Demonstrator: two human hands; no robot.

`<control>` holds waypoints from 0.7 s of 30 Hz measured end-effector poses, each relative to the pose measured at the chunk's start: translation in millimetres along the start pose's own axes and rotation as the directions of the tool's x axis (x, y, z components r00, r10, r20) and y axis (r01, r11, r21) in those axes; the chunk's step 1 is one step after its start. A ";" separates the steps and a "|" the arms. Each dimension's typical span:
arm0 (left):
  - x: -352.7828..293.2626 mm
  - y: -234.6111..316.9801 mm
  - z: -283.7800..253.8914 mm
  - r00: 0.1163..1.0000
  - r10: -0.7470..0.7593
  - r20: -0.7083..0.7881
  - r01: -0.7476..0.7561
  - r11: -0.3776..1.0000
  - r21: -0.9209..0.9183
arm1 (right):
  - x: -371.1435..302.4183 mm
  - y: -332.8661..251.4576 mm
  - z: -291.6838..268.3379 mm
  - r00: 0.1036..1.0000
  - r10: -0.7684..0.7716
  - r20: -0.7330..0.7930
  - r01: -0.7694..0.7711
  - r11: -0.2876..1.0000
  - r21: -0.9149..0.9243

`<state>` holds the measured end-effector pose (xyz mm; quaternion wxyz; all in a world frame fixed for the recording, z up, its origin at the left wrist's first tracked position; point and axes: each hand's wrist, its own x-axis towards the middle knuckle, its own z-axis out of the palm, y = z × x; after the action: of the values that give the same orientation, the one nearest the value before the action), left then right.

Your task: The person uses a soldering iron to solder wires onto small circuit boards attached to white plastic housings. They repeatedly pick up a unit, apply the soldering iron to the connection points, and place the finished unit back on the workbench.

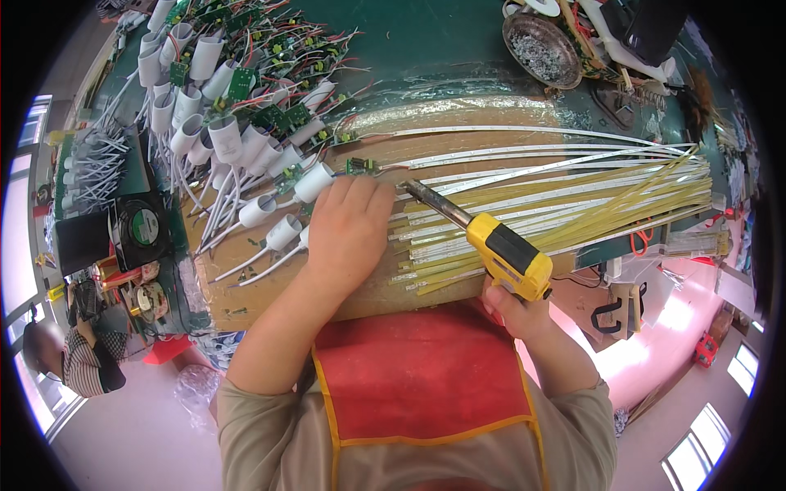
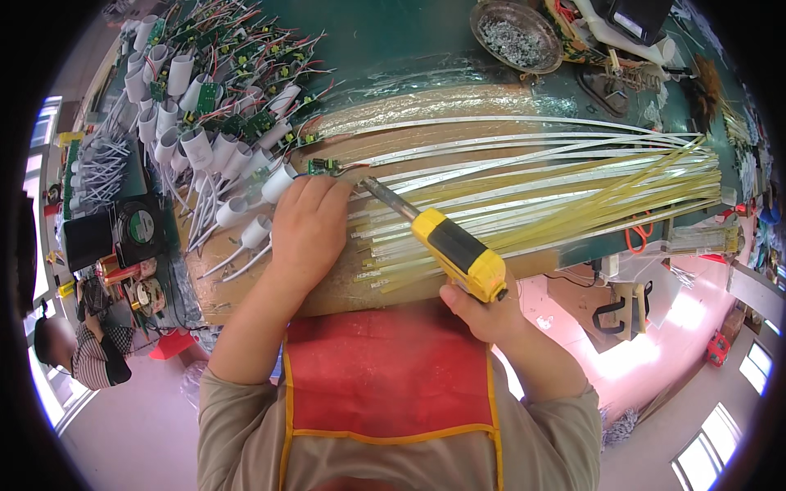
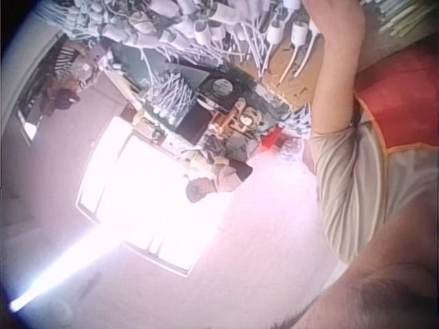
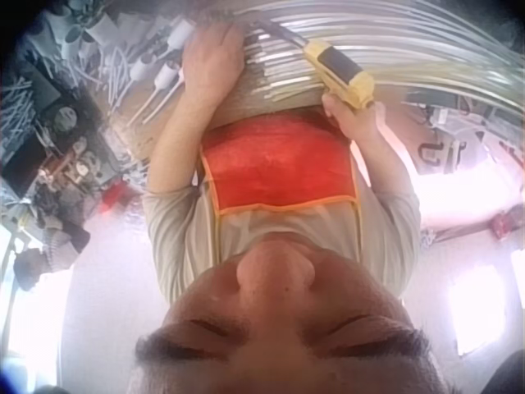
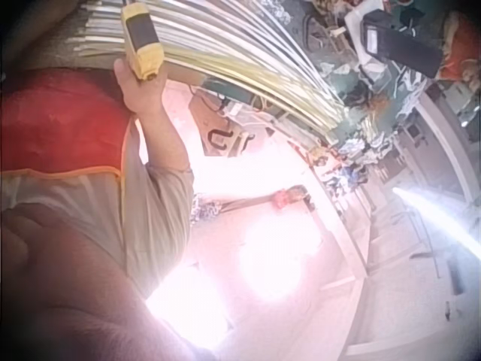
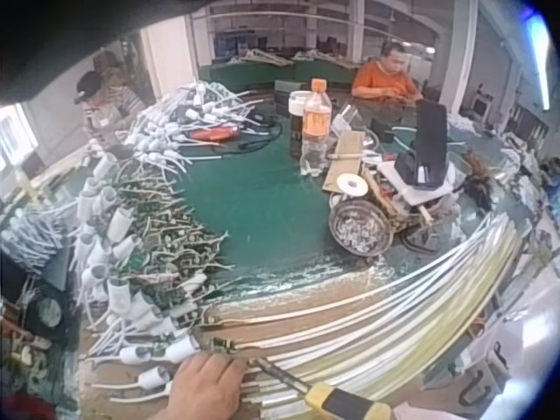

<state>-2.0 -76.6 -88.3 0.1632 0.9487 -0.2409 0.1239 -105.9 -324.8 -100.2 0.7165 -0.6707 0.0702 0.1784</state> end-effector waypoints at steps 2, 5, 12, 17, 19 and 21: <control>0.3 0.0 0.0 1.000 -0.002 -0.002 0.002 1.000 0.005 | 0.8 0.4 0.3 1.000 -0.006 0.000 0.006 1.000 0.003; 0.9 0.6 -0.5 1.000 -0.009 0.007 0.009 1.000 0.008 | 1.7 -0.5 0.7 1.000 -0.004 0.011 0.004 0.999 0.039; 2.3 0.8 -2.0 1.000 -0.013 0.019 0.013 1.000 -0.010 | 0.1 0.9 -2.0 0.999 -0.037 0.027 0.035 0.997 0.072; 2.2 1.0 -1.7 1.000 -0.012 0.013 0.012 1.000 -0.001 | -0.5 -4.7 -1.9 1.000 0.009 0.030 -0.013 0.990 0.141; 2.2 0.9 -1.5 1.000 -0.014 0.015 0.014 1.000 0.002 | -1.2 -5.3 -2.7 0.999 0.023 0.034 -0.027 0.990 0.136; 1.9 0.3 -0.8 1.000 -0.013 0.013 0.013 1.000 0.003 | -1.9 -5.3 -1.5 0.999 0.029 0.014 -0.030 0.990 0.134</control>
<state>-0.6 -77.3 -87.0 0.1611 0.9513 -0.2355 0.1169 -105.6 -326.8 -94.7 0.7577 -0.6187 0.0879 0.1878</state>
